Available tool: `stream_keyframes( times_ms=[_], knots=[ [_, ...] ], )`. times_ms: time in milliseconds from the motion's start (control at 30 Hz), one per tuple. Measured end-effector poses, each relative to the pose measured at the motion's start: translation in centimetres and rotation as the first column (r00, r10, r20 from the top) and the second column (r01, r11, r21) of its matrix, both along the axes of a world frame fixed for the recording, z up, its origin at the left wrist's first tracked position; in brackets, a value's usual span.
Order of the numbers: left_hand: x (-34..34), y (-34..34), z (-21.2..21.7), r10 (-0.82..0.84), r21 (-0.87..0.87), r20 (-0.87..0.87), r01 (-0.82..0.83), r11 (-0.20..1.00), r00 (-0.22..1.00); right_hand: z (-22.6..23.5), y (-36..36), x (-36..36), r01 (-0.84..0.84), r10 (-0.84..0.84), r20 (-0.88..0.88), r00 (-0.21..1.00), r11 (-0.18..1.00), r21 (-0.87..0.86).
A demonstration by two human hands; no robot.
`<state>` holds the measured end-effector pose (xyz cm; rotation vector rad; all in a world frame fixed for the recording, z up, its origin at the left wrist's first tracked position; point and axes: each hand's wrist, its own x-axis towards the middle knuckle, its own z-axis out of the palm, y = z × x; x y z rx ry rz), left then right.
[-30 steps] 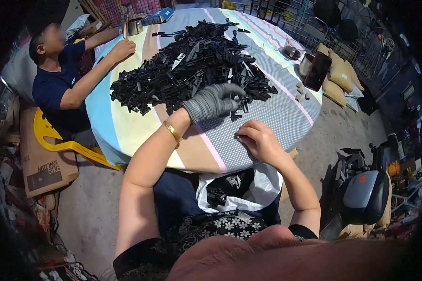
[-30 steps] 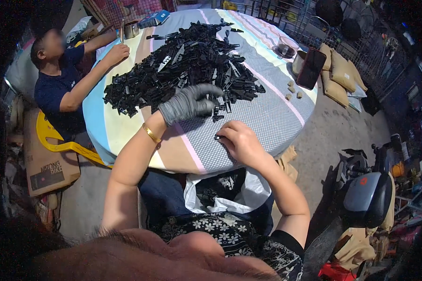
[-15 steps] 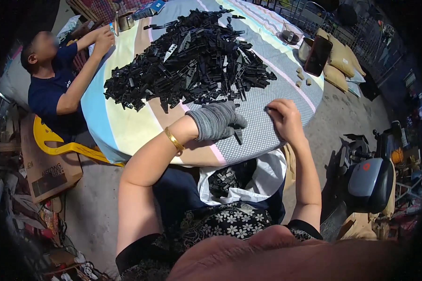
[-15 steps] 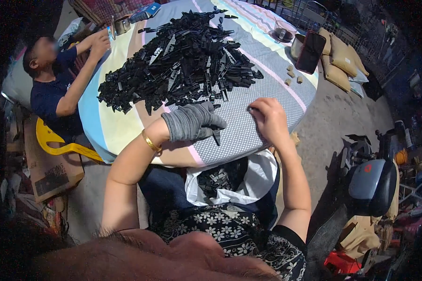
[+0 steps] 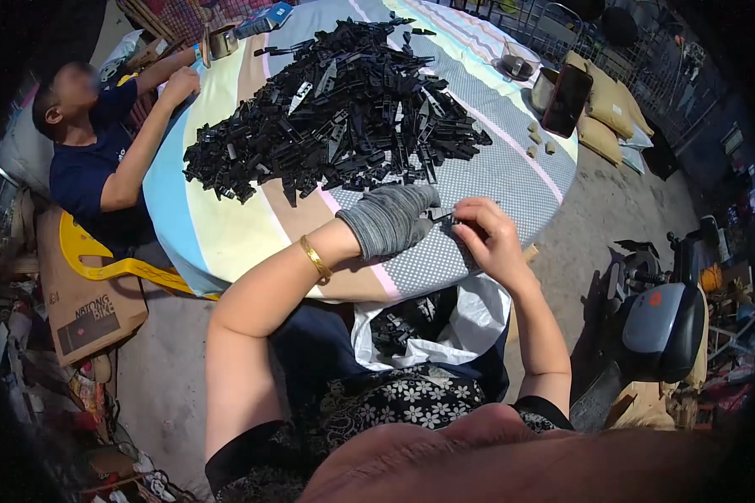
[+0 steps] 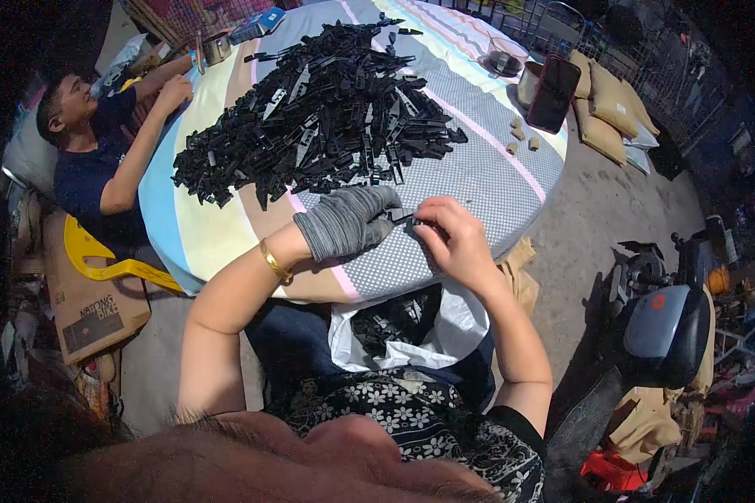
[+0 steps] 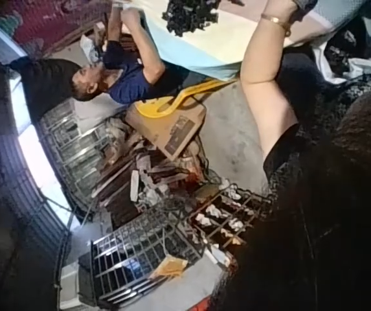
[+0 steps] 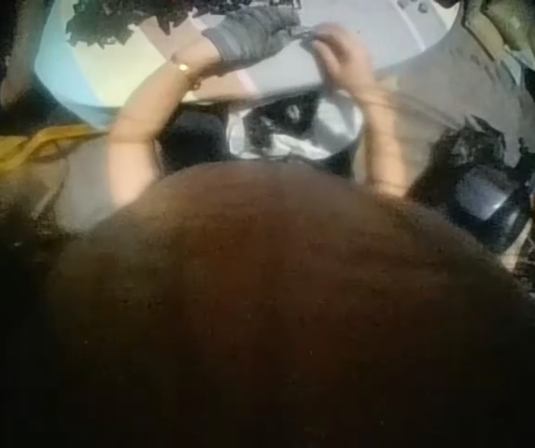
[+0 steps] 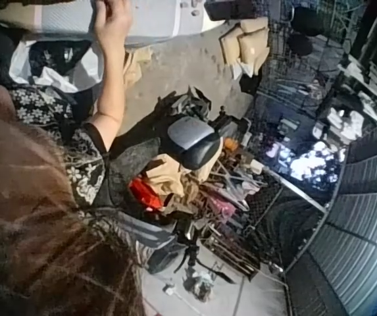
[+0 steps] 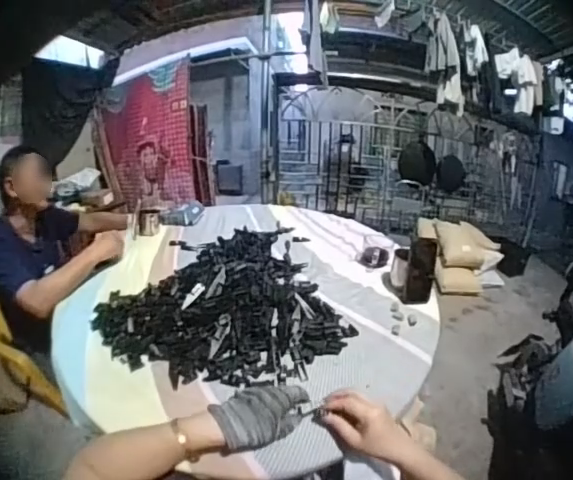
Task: Sorting and picking small black plastic parts from a large pile on a table.
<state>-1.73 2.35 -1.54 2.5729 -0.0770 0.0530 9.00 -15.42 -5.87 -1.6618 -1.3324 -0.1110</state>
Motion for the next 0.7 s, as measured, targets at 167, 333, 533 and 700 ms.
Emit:
stream_keyframes(
  times_ms=[167, 333, 533, 700],
  knots=[
    [0.0, -0.6, -0.2, 0.043, -0.072, -0.083, -0.049, 0.996, 0.996, -0.1, 0.2, 0.1, -0.01, 0.021, 0.126, 0.992, 0.996, -0.092],
    [0.3, -0.7, -0.8, 0.153, 0.068, 0.0, -0.153, 0.986, 0.988, -0.2, -0.2, 0.6, 0.016, -0.005, 0.08, 0.997, 0.991, -0.133],
    [0.2, 0.2, -0.7, 0.069, -0.068, 0.12, -0.061, 0.996, 0.99, 0.1, -0.1, 0.7, 0.062, -0.054, 0.06, 0.997, 0.986, -0.152],
    [0.2, -0.1, -1.0, 0.01, -0.007, 0.15, -0.009, 1.0, 0.989, -0.2, 0.0, 0.9, 0.035, -0.026, 0.074, 0.997, 0.993, -0.115]
  ],
)
